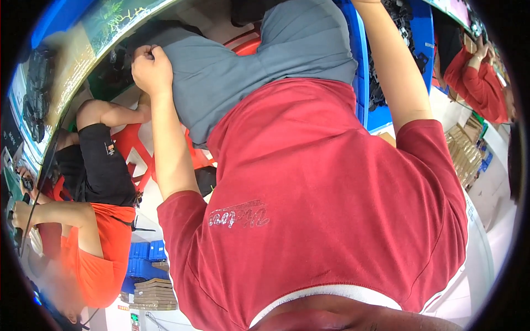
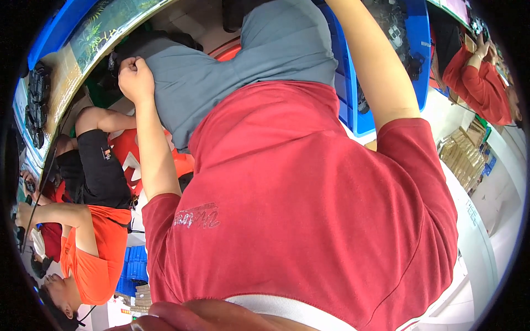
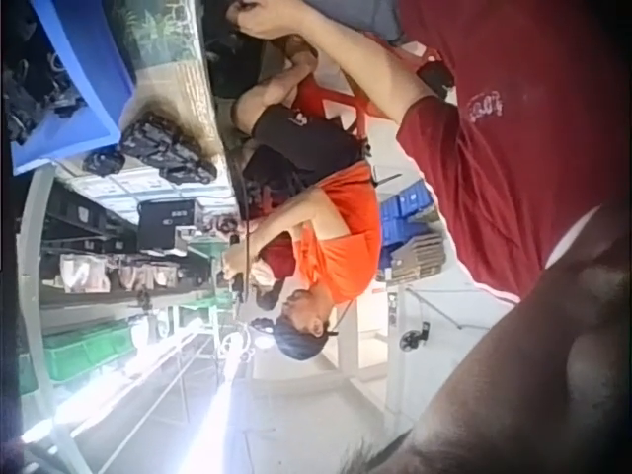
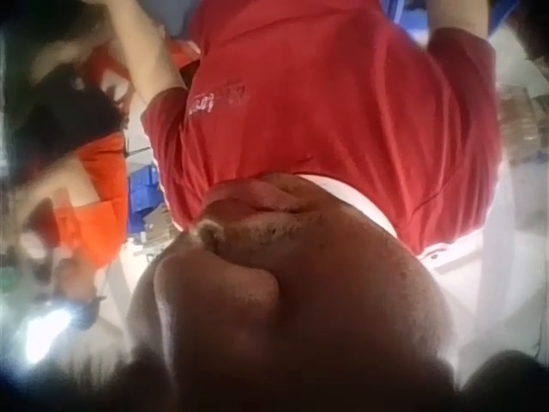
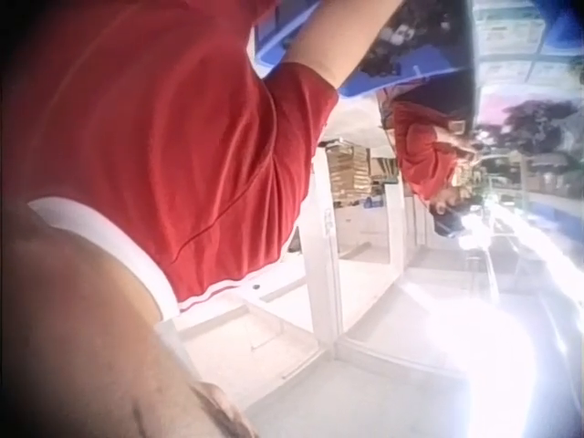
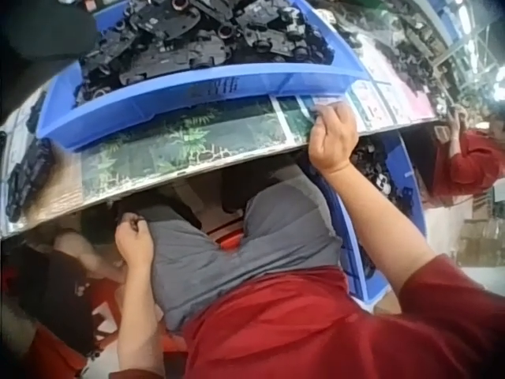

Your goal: The person assembles toy cars by picking up car chassis and components from bins, fitting the parts together by hand, and placing the assembled pieces on the table.

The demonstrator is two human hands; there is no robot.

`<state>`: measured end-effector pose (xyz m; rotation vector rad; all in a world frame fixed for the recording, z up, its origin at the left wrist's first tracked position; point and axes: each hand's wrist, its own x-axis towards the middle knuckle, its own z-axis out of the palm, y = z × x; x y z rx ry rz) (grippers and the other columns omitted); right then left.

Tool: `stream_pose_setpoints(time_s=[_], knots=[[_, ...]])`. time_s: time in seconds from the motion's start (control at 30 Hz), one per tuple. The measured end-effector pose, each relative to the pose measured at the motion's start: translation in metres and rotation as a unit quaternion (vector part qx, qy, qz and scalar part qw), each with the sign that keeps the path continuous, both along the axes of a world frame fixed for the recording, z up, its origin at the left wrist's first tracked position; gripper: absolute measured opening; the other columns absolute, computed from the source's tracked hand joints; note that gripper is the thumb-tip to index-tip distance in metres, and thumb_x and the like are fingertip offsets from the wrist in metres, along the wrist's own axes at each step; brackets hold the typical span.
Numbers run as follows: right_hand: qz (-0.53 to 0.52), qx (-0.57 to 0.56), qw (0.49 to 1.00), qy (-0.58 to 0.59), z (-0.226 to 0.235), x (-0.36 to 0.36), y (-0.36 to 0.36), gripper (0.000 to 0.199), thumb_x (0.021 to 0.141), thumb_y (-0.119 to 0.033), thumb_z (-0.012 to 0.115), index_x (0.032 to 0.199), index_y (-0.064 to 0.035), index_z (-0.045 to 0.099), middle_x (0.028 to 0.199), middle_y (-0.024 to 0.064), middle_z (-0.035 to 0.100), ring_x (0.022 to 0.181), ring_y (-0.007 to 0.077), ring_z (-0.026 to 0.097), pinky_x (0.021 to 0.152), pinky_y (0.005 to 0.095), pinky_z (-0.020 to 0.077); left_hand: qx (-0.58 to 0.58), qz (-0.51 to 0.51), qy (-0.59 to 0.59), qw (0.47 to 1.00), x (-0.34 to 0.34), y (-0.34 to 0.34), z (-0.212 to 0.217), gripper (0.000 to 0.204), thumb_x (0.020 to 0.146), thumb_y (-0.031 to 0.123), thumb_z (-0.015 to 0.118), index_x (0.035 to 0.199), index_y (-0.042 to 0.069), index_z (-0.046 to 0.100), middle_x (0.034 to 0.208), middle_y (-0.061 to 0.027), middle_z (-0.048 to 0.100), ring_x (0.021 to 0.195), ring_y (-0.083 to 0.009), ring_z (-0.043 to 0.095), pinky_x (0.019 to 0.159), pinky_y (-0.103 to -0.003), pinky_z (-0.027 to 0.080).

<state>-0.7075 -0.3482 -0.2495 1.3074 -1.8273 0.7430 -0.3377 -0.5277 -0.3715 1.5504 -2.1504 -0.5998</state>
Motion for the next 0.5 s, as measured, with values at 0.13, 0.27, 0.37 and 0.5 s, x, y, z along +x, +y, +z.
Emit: stream_pose_setpoints(time_s=[0.13,0.27,0.37,0.5], knots=[[0.021,0.01,0.999,-0.023,0.001,0.0,-0.002,0.016,0.079,-0.008,0.052,0.089,-0.0027,0.065,0.084,0.0194,0.057,0.078,0.0399,0.055,0.071,0.046,0.0451,-0.025,-0.011,-0.018,0.999,-0.006,-0.001,0.004,0.023,0.083,0.027,0.062,0.084,0.005,0.069,0.085,-0.0186,0.07,0.084,-0.0411,0.066,0.075,-0.05,0.052],[-0.003,0.017,0.999,-0.033,0.001,0.002,0.001,0.018,0.076,-0.008,0.053,0.089,-0.0038,0.065,0.086,0.0184,0.057,0.08,0.0395,0.055,0.072,0.0476,0.0447,-0.02,-0.007,-0.034,0.999,-0.001,0.0,0.003,0.025,0.084,0.027,0.06,0.085,0.005,0.069,0.092,-0.0194,0.07,0.087,-0.0414,0.066,0.077,-0.05,0.051],[-0.004,0.012,0.999,-0.033,0.002,0.0,0.0,0.019,0.075,-0.008,0.054,0.09,-0.0045,0.065,0.086,0.018,0.056,0.081,0.0389,0.054,0.073,0.0471,0.0444,-0.029,-0.003,-0.018,0.999,0.008,0.001,0.002,0.025,0.084,0.028,0.06,0.087,0.005,0.069,0.093,-0.019,0.069,0.089,-0.0403,0.065,0.079,-0.049,0.051],[-0.015,0.014,0.999,-0.043,0.003,0.006,-0.002,0.018,0.076,-0.009,0.055,0.089,-0.005,0.065,0.086,0.0174,0.057,0.081,0.0384,0.054,0.073,0.0469,0.0441,-0.038,0.001,-0.029,0.999,0.02,0.001,-0.002,0.024,0.085,0.028,0.06,0.088,0.006,0.068,0.086,-0.0172,0.066,0.084,-0.0383,0.064,0.077,-0.048,0.05]])
